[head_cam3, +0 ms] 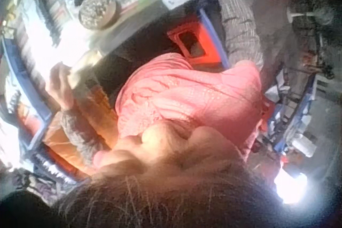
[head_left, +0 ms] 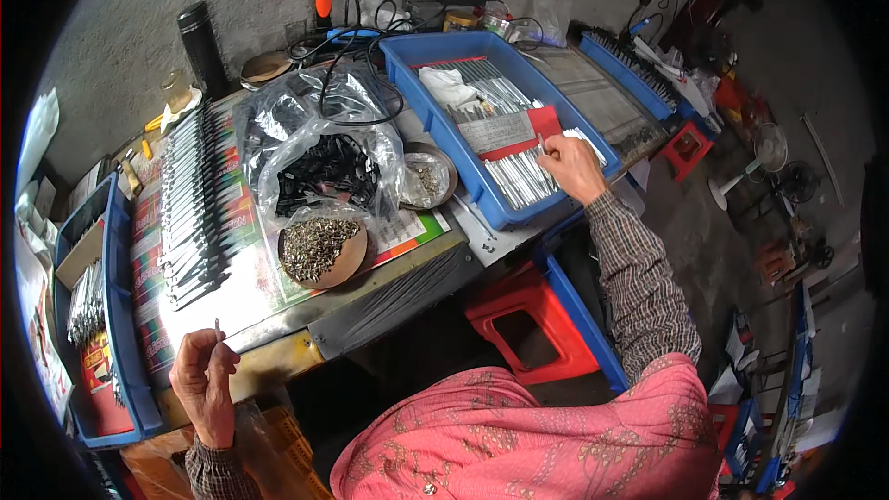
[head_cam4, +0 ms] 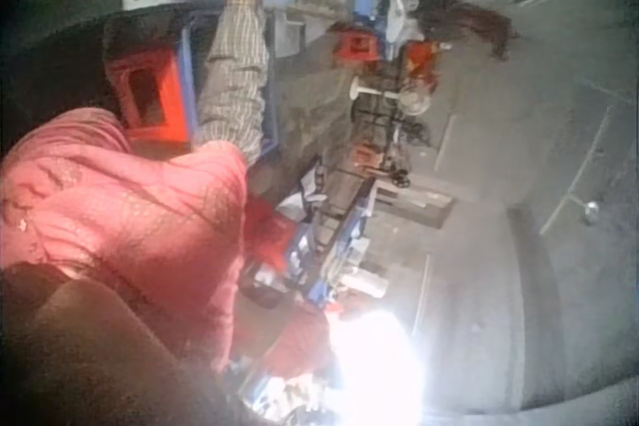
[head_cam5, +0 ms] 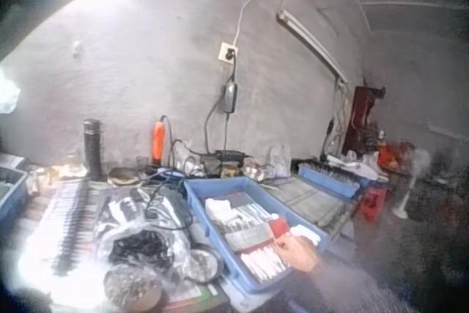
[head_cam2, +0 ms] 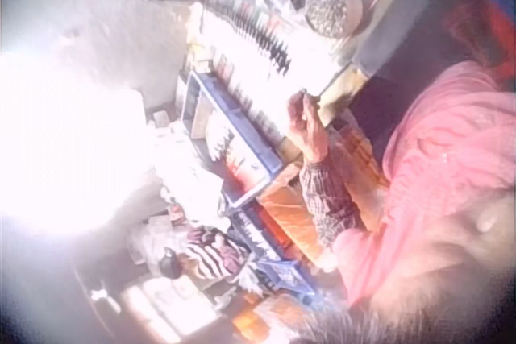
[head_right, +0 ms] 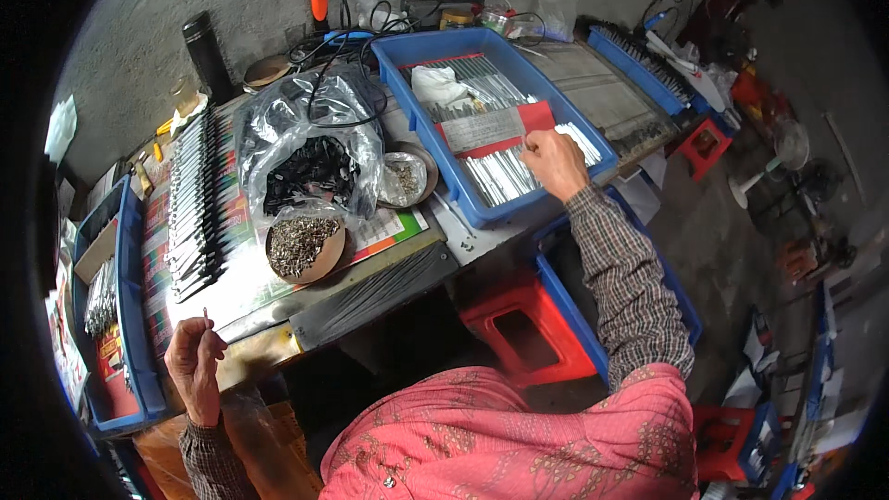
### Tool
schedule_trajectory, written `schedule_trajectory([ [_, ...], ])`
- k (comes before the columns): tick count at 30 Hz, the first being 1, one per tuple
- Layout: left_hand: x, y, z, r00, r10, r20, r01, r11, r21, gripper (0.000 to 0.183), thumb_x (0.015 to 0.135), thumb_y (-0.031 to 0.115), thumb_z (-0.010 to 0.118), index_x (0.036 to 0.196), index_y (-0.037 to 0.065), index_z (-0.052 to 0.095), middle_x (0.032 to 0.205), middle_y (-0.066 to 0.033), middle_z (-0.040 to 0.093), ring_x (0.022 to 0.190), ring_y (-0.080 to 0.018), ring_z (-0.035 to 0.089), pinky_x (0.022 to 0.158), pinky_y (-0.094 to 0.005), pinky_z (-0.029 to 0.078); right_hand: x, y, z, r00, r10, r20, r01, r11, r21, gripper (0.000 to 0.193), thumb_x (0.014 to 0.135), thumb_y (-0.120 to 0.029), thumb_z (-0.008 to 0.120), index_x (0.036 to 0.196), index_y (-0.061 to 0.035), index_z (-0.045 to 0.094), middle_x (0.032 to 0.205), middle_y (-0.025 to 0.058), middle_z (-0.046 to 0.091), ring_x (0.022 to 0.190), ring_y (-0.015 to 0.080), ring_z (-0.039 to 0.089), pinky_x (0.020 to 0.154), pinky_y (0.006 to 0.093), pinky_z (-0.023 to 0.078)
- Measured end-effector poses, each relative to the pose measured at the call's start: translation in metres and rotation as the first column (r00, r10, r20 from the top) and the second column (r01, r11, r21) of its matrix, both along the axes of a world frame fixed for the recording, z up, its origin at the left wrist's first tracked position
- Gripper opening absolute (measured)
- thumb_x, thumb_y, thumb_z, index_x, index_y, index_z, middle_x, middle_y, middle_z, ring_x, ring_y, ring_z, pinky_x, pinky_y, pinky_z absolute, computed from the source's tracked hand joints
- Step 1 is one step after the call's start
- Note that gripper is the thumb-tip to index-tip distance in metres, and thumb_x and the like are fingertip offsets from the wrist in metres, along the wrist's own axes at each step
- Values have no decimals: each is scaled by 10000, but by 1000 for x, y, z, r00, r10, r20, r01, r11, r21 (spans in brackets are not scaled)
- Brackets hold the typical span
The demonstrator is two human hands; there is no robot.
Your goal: The person assembles small metal pins into plastic components by hand at a workstation.
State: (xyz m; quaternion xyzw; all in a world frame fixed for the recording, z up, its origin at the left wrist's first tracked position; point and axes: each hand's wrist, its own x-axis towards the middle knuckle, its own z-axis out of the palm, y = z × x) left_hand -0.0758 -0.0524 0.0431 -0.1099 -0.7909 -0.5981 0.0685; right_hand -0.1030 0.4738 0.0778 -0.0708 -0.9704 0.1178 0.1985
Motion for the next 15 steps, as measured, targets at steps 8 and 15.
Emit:
schedule_trajectory([
  [8,15,19,12,990,-62,126,43,988,148,50,898,-16,539,931,-42,566,765,-69,623,665,-89,574,596,-213,456,41,-115,36,924,282,-259,-303,952,-41,126,841,-81,620,899,28,596,758,158,614,681,314,614,603,383,463],
  [15,29,58,9,955,-237,177,159,916,369,75,905,47,613,944,-16,619,812,-24,632,677,-56,589,558,-186,455,67,-187,15,829,558,21,-302,481,-823,144,888,-22,605,1016,43,591,696,14,587,583,57,566,520,215,470],
])
